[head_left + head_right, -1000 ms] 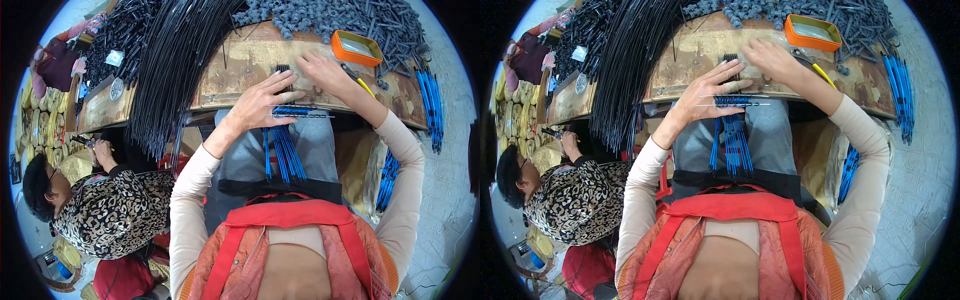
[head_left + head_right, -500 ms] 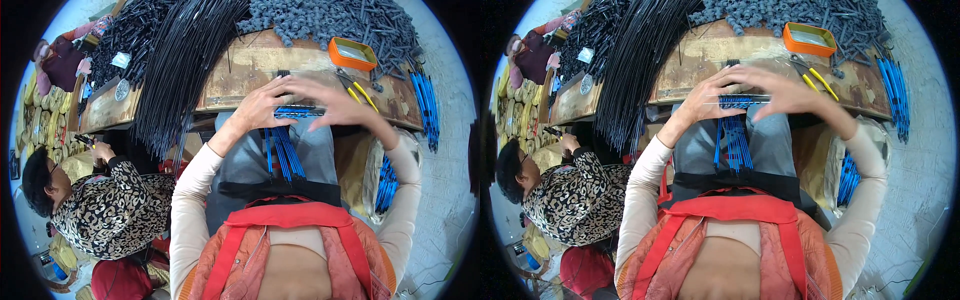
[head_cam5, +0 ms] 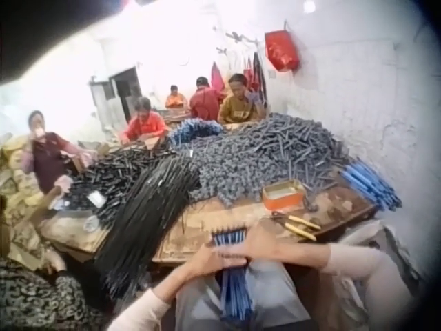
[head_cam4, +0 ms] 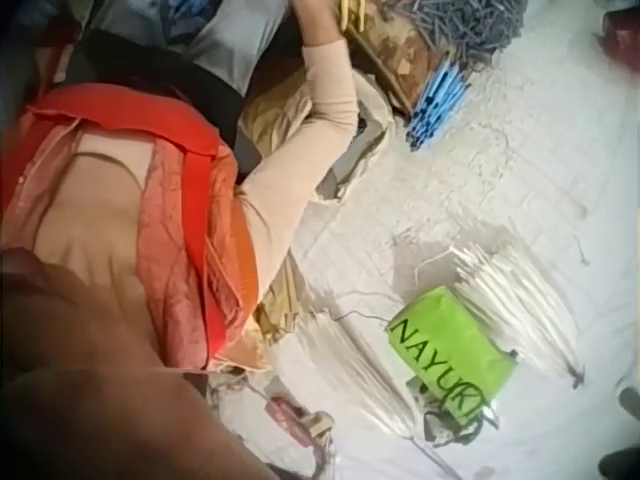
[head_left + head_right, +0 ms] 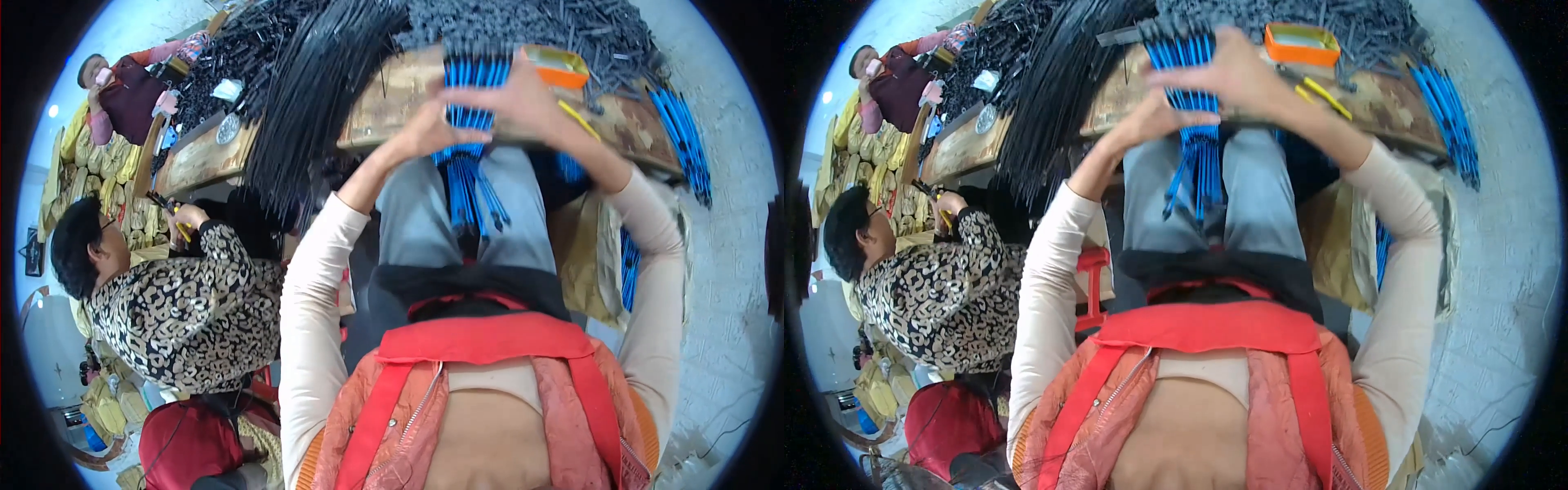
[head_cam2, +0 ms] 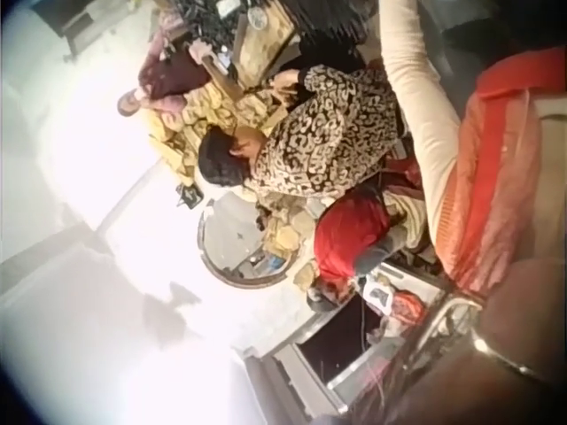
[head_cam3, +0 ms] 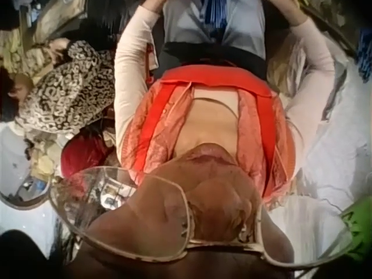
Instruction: Assembling blue electrical connectors and trimming components using pliers at a factory workbench.
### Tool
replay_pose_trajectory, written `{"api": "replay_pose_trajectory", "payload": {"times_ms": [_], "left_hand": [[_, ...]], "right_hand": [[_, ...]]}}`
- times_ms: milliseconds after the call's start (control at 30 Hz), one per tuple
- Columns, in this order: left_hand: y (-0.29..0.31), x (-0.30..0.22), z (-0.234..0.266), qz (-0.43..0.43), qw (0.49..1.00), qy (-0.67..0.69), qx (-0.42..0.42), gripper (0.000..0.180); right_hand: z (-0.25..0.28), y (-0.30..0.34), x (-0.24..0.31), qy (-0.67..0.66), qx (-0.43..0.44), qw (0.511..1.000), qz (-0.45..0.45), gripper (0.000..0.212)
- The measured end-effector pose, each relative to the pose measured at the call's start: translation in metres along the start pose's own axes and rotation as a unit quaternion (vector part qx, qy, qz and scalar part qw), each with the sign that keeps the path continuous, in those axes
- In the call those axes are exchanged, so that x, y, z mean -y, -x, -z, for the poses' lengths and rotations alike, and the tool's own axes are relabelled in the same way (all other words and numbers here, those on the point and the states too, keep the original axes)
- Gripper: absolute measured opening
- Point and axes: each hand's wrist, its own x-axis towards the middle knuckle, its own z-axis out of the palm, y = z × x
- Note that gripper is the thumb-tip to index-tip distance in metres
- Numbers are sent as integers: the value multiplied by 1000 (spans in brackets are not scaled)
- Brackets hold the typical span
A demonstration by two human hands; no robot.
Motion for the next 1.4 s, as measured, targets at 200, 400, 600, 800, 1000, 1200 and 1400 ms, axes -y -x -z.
{"api": "replay_pose_trajectory", "payload": {"times_ms": [200,400,600,800,1000,1200,1400], "left_hand": [[51,-52,-38,102,979,154,81,31],[67,-1,-74,161,958,201,123,31],[66,6,-57,181,963,157,124,55],[81,6,-25,174,950,156,209,69],[-28,13,56,220,975,-10,36,17],[-144,87,33,8,938,-280,-202,17],[-149,87,32,94,950,-271,-126,28]], "right_hand": [[26,-14,62,-318,11,893,-319,32],[-28,49,56,-501,35,750,-430,36],[-57,57,70,-549,-88,697,-453,28],[-52,54,71,-592,-49,627,-504,27],[-56,55,69,-623,-65,587,-513,30],[-67,52,54,-637,-44,558,-531,29],[-74,56,47,-639,-37,555,-531,29]]}}
